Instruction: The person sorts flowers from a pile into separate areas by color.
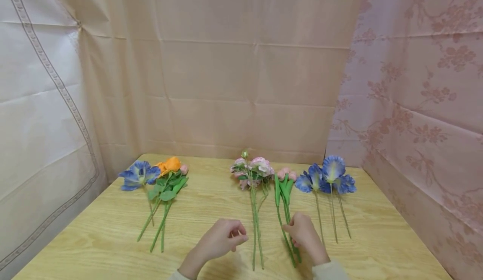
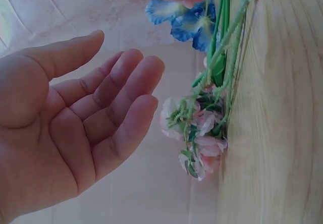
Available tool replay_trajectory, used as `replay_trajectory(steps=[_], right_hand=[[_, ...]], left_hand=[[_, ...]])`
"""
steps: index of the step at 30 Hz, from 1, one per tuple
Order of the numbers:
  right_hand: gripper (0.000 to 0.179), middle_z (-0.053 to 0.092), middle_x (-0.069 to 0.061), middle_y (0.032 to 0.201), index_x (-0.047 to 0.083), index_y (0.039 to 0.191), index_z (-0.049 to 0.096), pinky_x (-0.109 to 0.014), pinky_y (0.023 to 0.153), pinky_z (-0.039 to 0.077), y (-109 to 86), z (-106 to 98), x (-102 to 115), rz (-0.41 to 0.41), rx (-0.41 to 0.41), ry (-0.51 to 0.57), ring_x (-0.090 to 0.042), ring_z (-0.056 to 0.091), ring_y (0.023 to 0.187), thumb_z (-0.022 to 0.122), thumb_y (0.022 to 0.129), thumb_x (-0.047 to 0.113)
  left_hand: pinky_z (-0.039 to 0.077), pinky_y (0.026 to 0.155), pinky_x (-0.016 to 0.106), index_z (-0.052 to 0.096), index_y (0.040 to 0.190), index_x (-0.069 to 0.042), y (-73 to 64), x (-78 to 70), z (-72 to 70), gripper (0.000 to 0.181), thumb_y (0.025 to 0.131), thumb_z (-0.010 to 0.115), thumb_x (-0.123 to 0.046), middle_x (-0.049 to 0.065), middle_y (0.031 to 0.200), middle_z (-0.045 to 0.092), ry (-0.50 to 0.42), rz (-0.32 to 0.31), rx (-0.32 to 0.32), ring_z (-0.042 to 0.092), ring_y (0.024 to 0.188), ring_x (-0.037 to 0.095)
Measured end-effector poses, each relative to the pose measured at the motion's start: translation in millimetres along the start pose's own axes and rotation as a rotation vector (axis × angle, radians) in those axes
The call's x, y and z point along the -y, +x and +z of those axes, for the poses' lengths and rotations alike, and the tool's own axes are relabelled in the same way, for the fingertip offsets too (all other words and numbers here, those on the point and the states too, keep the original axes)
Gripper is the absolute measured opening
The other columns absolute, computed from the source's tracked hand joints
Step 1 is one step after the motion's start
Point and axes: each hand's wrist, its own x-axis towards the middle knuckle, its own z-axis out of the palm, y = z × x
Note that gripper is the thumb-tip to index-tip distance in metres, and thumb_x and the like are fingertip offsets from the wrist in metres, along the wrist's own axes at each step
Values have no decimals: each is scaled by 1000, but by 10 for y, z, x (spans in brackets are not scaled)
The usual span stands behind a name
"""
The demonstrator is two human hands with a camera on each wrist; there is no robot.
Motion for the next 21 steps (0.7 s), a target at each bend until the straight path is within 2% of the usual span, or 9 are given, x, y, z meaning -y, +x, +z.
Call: replay_trajectory(steps=[7,11,17,21], right_hand=[[23,51,-7,49,-1,59,56,-29,40,47,-13,23,2,11,17,-2,-18,53,40,63,80,6],[22,52,-7,50,-1,60,56,-29,41,47,-13,25,0,4,26,10,-17,53,40,62,80,6],[22,52,-7,50,-1,61,56,-28,41,47,-18,36,-14,-7,50,22,-16,53,40,62,81,6],[21,53,-7,51,-1,62,57,-28,41,47,-25,36,-22,3,76,35,-16,53,41,61,81,6]], left_hand=[[39,41,19,63,83,-7,-27,100,-71,15,85,61,-22,-8,62,52,35,-38,-22,47,45,2],[40,44,20,63,84,-6,-50,184,-169,13,84,62,-19,-7,64,52,45,-39,-68,48,48,3],[40,52,23,63,83,-4,-108,351,-420,9,83,63,-13,-5,67,54,112,-58,-203,47,58,7],[40,53,26,63,83,-5,-179,493,-601,7,83,62,-12,-2,69,55,166,-153,-329,49,60,11]])
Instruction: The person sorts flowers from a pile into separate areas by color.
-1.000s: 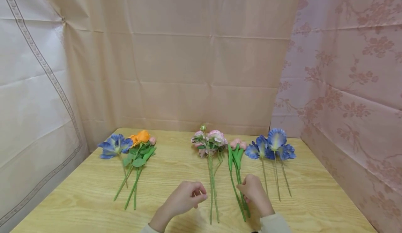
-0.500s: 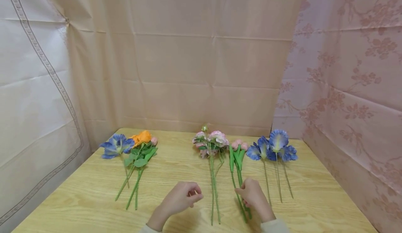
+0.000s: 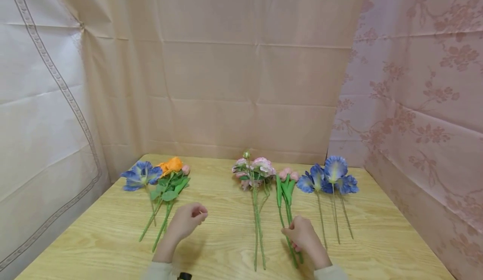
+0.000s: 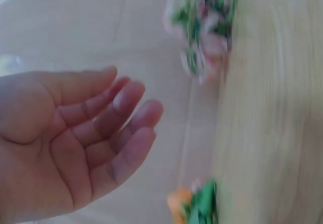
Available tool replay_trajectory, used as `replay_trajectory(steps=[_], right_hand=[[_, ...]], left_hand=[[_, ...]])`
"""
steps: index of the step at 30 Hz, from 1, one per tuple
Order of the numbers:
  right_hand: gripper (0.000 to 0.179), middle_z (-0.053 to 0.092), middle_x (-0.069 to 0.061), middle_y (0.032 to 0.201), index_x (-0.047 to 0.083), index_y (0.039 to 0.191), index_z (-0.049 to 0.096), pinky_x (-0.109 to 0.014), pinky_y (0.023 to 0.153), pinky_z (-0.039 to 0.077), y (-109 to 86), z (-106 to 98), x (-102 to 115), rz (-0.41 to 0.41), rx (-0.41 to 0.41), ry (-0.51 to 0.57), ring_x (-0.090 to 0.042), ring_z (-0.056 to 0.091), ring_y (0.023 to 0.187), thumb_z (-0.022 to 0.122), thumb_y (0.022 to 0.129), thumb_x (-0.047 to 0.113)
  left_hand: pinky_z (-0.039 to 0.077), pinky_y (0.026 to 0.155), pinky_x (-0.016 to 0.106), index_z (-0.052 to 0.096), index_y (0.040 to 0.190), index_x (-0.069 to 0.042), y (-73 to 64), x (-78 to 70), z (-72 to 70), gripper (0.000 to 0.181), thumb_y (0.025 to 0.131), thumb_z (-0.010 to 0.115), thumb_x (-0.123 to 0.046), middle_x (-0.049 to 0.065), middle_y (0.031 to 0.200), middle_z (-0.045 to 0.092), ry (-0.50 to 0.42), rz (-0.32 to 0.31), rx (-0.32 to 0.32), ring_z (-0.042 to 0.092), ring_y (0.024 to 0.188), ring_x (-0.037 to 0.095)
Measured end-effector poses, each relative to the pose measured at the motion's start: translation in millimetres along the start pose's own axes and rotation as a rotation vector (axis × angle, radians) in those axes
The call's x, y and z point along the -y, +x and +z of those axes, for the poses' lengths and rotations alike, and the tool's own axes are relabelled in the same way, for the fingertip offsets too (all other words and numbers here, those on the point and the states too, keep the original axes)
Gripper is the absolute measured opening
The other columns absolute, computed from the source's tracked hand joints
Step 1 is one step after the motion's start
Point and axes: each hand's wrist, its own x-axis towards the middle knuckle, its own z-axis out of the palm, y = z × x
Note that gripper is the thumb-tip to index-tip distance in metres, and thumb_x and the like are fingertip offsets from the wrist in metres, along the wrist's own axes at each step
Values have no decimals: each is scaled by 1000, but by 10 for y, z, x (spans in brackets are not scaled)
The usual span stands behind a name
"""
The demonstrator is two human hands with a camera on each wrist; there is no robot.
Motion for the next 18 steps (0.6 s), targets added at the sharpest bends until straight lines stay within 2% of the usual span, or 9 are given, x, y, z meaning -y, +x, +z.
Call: replay_trajectory(steps=[5,8,13,15,18], right_hand=[[24,53,-7,51,0,60,58,-27,41,46,-4,-1,7,31,26,-5,-14,52,40,62,82,9],[23,53,-7,51,1,60,59,-27,41,46,-3,4,14,56,37,0,-14,52,41,62,82,10],[21,53,-7,53,0,64,60,-27,41,46,-6,13,22,59,48,5,-14,51,41,62,82,10],[20,53,-7,53,0,65,60,-27,42,46,-3,18,25,59,48,2,-13,51,41,62,82,10],[20,53,-7,54,0,65,60,-27,42,47,-2,24,35,59,48,1,-14,51,42,62,82,10]], left_hand=[[43,56,34,64,84,-1,1,297,-200,8,82,61,-7,4,72,59,65,-204,-155,54,64,18],[45,58,38,63,88,3,-27,467,-305,12,83,58,-6,11,77,61,79,-343,-210,57,69,26],[44,54,42,61,89,4,-107,676,-405,16,85,52,-8,19,84,61,99,-567,-258,58,73,34],[44,53,43,60,88,5,-136,731,-422,16,86,51,-8,20,82,60,106,-616,-257,57,71,35],[42,51,42,60,82,5,-167,786,-431,16,85,52,-8,19,76,59,110,-644,-242,56,66,32]])
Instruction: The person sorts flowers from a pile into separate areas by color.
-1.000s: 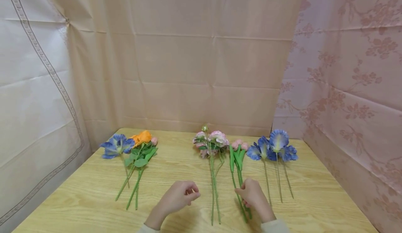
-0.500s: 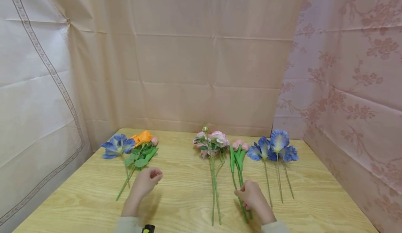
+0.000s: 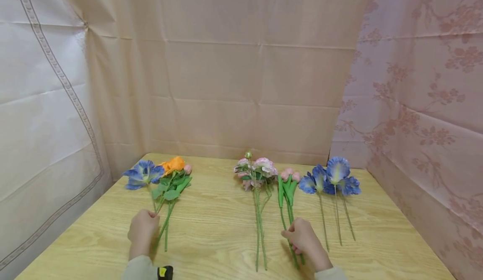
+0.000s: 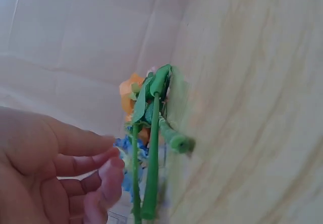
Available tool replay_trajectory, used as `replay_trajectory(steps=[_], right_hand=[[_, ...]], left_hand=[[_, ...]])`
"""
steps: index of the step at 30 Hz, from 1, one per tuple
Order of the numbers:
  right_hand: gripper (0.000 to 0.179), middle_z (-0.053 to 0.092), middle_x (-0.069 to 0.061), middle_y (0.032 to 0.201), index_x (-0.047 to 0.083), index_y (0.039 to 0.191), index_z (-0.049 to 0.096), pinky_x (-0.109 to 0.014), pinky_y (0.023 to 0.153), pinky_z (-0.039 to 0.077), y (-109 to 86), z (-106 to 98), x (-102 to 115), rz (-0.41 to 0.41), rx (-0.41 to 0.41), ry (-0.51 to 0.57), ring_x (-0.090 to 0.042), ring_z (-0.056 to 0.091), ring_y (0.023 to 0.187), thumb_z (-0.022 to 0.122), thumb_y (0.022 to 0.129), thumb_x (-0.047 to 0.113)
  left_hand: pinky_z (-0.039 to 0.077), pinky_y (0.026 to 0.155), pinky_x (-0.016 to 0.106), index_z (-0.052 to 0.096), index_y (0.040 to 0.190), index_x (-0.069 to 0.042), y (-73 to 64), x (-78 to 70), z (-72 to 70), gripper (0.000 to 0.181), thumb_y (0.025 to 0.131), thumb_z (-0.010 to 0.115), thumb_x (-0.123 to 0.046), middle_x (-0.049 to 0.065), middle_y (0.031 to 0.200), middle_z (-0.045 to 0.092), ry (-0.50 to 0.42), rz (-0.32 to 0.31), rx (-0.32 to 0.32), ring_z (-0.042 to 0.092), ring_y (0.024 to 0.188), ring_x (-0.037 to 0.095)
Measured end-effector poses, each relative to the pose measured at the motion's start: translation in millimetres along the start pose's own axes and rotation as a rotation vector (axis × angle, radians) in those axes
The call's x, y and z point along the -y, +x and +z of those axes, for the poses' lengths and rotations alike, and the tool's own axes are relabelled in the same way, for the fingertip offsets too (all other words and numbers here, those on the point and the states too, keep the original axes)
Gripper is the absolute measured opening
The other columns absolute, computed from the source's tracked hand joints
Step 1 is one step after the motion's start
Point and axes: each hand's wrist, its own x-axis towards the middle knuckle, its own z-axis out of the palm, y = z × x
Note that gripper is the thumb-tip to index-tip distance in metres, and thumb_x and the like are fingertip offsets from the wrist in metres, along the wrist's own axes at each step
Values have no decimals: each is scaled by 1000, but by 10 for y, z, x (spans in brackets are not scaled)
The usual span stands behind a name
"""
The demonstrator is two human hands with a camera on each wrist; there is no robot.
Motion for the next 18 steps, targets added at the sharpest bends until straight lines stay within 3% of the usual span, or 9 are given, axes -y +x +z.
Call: replay_trajectory(steps=[5,11,18], right_hand=[[20,53,-7,54,0,65,59,-28,42,47,-12,5,6,-2,-13,-2,-15,52,42,63,82,10],[20,53,-7,53,0,64,59,-28,41,46,-13,9,5,-3,-19,-12,-15,52,41,63,81,10],[21,53,-7,53,0,64,59,-28,41,47,-13,3,-13,-31,2,-5,-14,52,41,63,81,10]], left_hand=[[39,46,35,56,70,4,0,50,15,21,86,49,-8,13,62,54,12,-30,47,51,54,24],[39,47,35,56,75,8,33,94,37,19,85,52,-7,14,62,52,36,-55,73,50,55,25],[41,45,40,52,71,7,96,112,41,13,81,54,-2,18,64,54,82,14,-46,54,57,31]])
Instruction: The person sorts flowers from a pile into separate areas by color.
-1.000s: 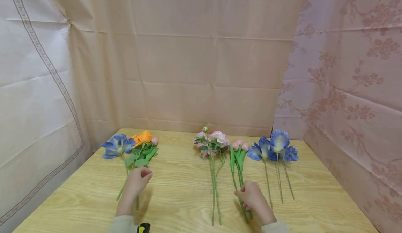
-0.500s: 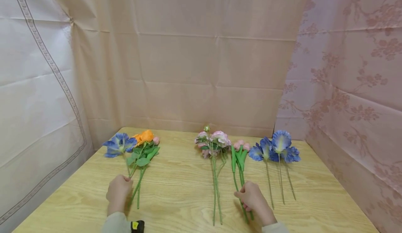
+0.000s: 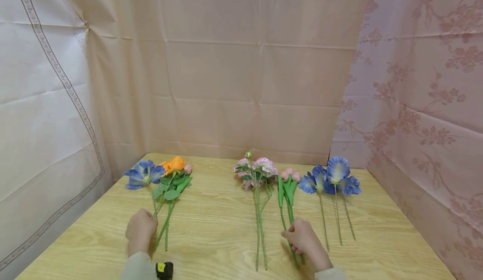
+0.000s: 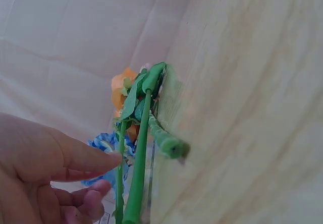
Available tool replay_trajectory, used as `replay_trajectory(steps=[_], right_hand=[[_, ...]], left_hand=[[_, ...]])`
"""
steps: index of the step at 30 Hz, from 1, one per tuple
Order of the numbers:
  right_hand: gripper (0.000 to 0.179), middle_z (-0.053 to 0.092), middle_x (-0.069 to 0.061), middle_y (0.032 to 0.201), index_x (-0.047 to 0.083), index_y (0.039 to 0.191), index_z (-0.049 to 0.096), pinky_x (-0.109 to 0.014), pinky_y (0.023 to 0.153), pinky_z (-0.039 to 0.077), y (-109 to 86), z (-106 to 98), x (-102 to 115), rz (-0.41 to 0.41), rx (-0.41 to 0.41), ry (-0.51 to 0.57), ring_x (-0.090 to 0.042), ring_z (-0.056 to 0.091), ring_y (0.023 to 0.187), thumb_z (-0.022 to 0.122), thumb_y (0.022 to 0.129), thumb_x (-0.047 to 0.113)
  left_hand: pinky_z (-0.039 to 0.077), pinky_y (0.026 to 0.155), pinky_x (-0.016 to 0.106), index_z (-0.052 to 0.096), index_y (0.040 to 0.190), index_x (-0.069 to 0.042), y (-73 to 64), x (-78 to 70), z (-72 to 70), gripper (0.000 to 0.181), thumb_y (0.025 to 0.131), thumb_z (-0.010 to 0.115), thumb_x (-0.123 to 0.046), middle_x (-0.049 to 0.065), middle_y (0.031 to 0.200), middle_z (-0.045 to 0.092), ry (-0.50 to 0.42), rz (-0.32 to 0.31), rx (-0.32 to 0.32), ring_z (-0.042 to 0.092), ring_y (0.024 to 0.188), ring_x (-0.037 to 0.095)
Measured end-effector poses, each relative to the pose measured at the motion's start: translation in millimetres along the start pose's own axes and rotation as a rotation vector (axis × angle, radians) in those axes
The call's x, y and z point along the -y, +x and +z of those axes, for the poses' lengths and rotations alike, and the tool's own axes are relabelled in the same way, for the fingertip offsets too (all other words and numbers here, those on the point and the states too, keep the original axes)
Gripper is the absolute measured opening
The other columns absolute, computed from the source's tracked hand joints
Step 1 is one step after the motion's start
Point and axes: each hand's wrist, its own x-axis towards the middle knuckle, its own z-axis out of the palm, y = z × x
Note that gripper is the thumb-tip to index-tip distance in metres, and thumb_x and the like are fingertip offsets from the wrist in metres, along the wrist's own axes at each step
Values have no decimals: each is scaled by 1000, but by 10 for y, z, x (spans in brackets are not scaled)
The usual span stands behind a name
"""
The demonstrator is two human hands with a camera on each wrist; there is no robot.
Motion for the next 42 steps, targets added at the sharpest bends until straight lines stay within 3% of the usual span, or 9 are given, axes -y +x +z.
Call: replay_trajectory(steps=[3,8,13,21,28,33,36,39,42], right_hand=[[21,53,-7,53,0,64,59,-28,42,47,6,-4,-13,-9,17,9,-14,52,41,62,82,10],[21,54,-7,53,0,65,60,-28,42,47,28,-5,-40,-17,43,23,-14,52,42,61,82,11],[21,54,-7,54,0,66,60,-28,42,47,25,-6,-50,-21,48,19,-14,53,42,61,83,11],[20,54,-7,54,0,66,61,-28,42,47,20,-1,-37,-6,31,6,-15,53,43,62,82,12],[19,54,-7,55,0,67,60,-29,42,47,16,3,-37,-8,31,12,-15,53,43,62,82,11],[19,54,-7,54,0,66,61,-28,42,47,10,4,-22,-3,33,11,-14,53,43,62,82,11],[20,53,-7,53,1,65,60,-28,42,47,4,6,-8,2,27,5,-14,52,42,62,82,11],[20,52,-6,52,0,65,60,-28,42,47,-9,6,8,-13,14,5,-14,51,42,62,82,11],[19,51,-6,51,0,67,59,-28,42,46,-27,4,33,-47,17,18,-13,49,41,61,83,10]], left_hand=[[41,45,41,52,74,5,49,0,13,8,81,51,2,19,66,54,7,44,-1,55,59,32],[43,49,43,55,83,6,145,-12,38,7,82,48,5,18,69,56,37,73,50,56,64,34],[43,47,43,53,72,5,185,-9,54,12,81,46,5,16,64,54,50,82,73,55,60,32],[41,45,38,47,58,0,174,-13,54,17,74,48,6,14,58,50,-22,107,39,48,52,27],[40,45,37,48,64,4,141,-94,2,15,79,47,4,14,58,48,-104,161,-52,45,51,25],[27,42,27,36,53,-6,82,-216,-49,26,75,43,7,2,49,29,-163,163,-56,28,45,16],[37,45,32,45,54,2,31,-300,-72,23,77,50,5,9,51,42,-175,206,-67,42,47,24],[46,56,40,58,70,8,-22,-382,-85,13,80,58,0,18,66,58,-196,247,-71,56,62,34],[47,51,36,59,79,10,-75,-461,-83,14,84,58,-3,16,64,59,-285,234,-19,57,52,27]])
